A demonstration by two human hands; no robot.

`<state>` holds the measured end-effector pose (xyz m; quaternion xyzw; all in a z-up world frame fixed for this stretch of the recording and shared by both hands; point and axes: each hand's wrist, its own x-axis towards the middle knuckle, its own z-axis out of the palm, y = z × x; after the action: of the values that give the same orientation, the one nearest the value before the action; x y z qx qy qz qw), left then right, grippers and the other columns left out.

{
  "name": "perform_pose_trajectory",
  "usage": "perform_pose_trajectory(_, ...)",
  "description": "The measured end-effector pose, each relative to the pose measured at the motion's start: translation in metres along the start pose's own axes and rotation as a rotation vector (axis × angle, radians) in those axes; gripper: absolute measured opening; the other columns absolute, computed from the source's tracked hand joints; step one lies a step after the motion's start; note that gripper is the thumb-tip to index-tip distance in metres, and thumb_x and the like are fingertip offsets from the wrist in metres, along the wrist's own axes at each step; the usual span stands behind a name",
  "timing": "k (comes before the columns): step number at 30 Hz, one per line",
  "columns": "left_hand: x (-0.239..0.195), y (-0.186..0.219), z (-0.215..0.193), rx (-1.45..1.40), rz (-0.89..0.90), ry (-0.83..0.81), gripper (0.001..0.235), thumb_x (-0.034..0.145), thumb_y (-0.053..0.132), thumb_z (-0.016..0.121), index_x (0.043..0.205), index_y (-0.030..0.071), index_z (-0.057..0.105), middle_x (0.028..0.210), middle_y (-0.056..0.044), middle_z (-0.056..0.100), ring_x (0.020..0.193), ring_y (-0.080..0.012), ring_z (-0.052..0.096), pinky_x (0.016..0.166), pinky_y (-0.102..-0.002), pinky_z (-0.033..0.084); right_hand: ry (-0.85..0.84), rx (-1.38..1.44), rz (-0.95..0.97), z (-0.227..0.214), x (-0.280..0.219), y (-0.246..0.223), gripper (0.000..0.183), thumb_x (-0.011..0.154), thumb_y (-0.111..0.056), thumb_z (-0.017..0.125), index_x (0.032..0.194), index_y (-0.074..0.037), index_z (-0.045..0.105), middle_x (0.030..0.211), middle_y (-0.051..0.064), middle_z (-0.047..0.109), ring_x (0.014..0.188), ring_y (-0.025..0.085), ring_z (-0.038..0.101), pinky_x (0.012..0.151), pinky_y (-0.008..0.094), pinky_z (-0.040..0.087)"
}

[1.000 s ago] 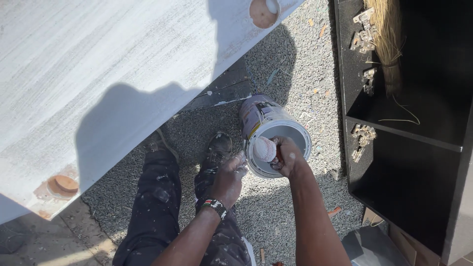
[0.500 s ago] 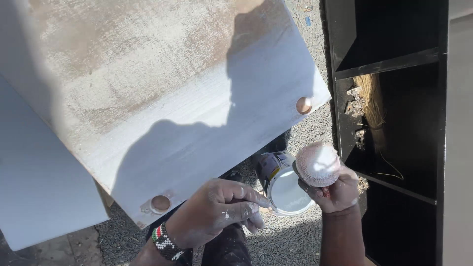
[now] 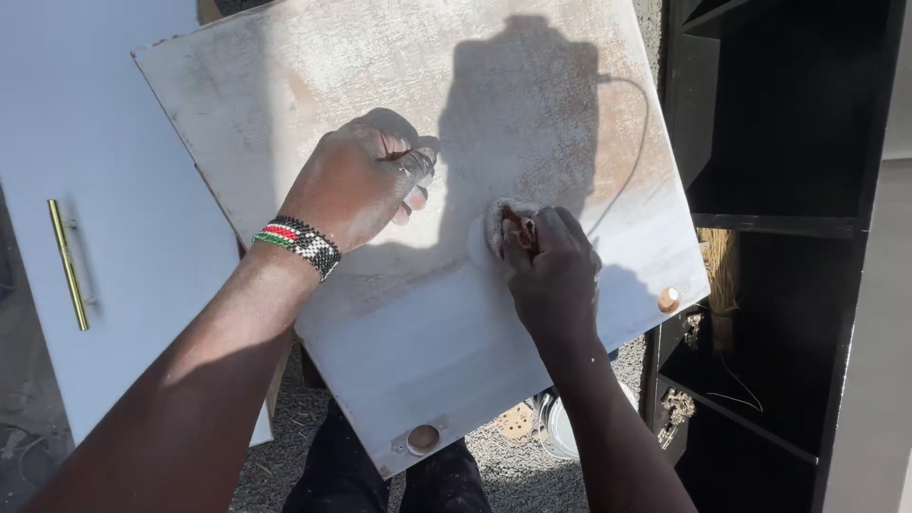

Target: The person carries a paint bucket and a cloth, then places the bucket down. They pick up a wooden board and apply white paint to its surface using the cloth, repeatedly dipping the cloth into the bucket to reload paint.

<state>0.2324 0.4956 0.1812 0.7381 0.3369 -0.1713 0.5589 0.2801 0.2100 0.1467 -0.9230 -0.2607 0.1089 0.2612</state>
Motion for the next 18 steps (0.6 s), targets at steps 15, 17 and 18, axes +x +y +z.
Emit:
perform_pose_trajectory(15, 0.066, 0.069, -0.018, 0.504, -0.121, -0.266, 0.083, 0.121, 0.073, 0.057, 0.074, 0.013, 0.090, 0.070, -0.002, 0.086, 0.091, -0.0233, 0.084, 0.099, -0.043, 0.059, 0.137, -0.171, 0.084, -0.080, 0.068, 0.117, 0.016, 0.110, -0.010, 0.083, 0.124, -0.008, 0.089, 0.113, 0.009, 0.083, 0.103, 0.031, 0.077, 0.090, 0.047, 0.059)
perform_pose_trajectory(17, 0.069, 0.072, -0.017, 0.525, -0.174, -0.302, 0.086, 0.120, 0.075, 0.054, 0.074, 0.014, 0.094, 0.070, -0.002, 0.086, 0.096, -0.0207, 0.084, 0.105, -0.041, 0.057, 0.136, 0.143, 0.295, -0.127, 0.104, 0.140, 0.009, 0.119, -0.005, 0.081, 0.126, -0.008, 0.086, 0.104, 0.001, 0.081, 0.088, 0.010, 0.078, 0.077, 0.024, 0.070)
perform_pose_trajectory(18, 0.071, 0.077, -0.014, 0.525, -0.176, -0.301, 0.086, 0.120, 0.075, 0.054, 0.074, 0.014, 0.094, 0.070, -0.002, 0.086, 0.096, -0.0207, 0.084, 0.105, -0.041, 0.057, 0.135, 0.145, 0.294, -0.111, 0.091, 0.119, 0.009, 0.119, -0.005, 0.081, 0.126, -0.008, 0.086, 0.104, 0.001, 0.081, 0.088, 0.010, 0.078, 0.077, 0.024, 0.070)
